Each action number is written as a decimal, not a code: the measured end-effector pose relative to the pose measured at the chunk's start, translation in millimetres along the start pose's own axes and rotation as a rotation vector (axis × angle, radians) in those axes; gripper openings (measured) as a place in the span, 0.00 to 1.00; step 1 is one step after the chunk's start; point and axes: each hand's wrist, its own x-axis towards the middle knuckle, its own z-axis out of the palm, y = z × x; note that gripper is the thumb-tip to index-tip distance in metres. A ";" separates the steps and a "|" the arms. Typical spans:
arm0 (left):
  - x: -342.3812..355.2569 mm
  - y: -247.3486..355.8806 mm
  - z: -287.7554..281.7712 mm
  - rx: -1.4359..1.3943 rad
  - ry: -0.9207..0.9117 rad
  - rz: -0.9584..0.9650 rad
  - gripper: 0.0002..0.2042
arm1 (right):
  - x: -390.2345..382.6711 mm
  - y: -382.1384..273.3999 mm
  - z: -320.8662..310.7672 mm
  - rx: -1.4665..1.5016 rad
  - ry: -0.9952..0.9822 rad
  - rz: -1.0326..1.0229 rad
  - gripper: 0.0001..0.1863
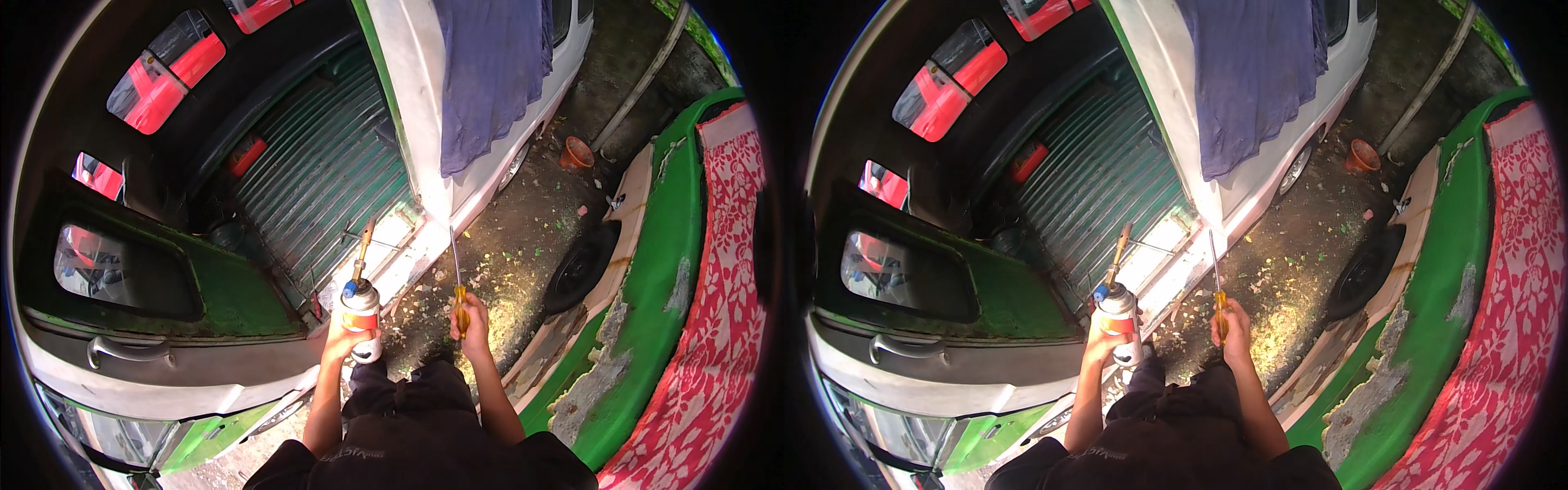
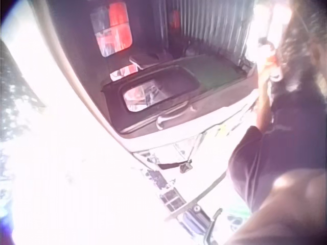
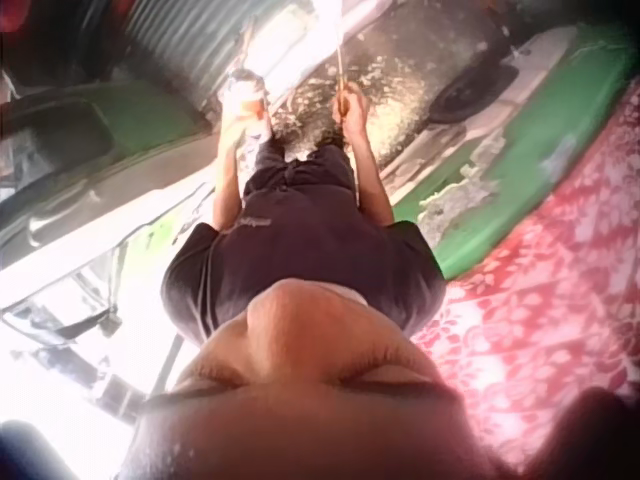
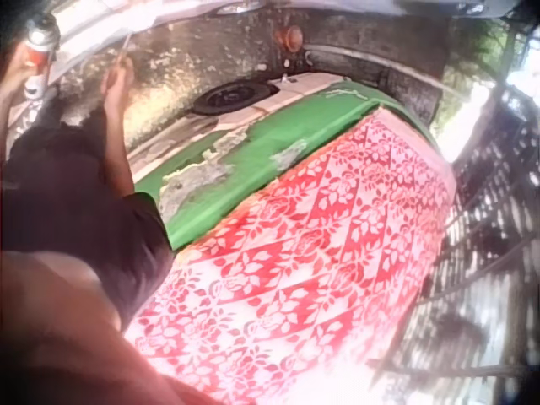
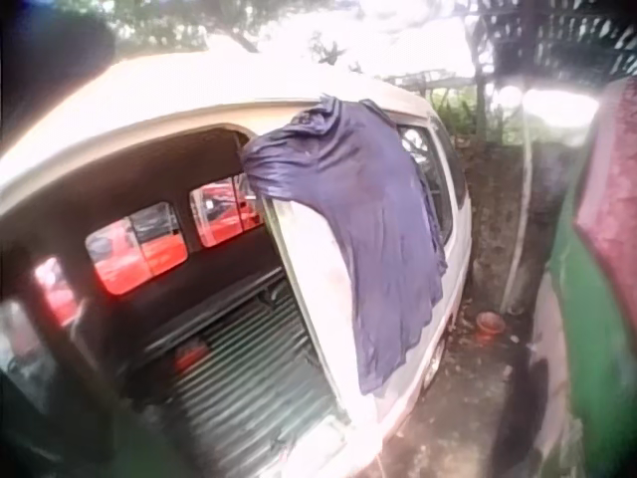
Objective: The person uses a chisel and hammer to work on a dent on the side of a green car. They repeatedly tap the chisel into the damaged area to push out the dent. A red patterned cloth covers the car's roof and window area.
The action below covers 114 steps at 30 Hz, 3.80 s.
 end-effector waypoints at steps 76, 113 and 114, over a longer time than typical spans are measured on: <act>325.9 -261.1 -166.8 0.923 0.571 -0.354 0.23 | 321.9 337.9 14.2 -0.561 0.275 -0.136 0.06; 92.0 -97.1 -2.8 0.105 -0.082 -0.091 0.09 | 17.5 119.7 14.9 -0.315 0.533 -0.335 0.06; 88.1 -89.0 12.7 0.087 -0.105 -0.150 0.08 | -0.7 108.1 6.5 -0.294 0.583 -0.333 0.06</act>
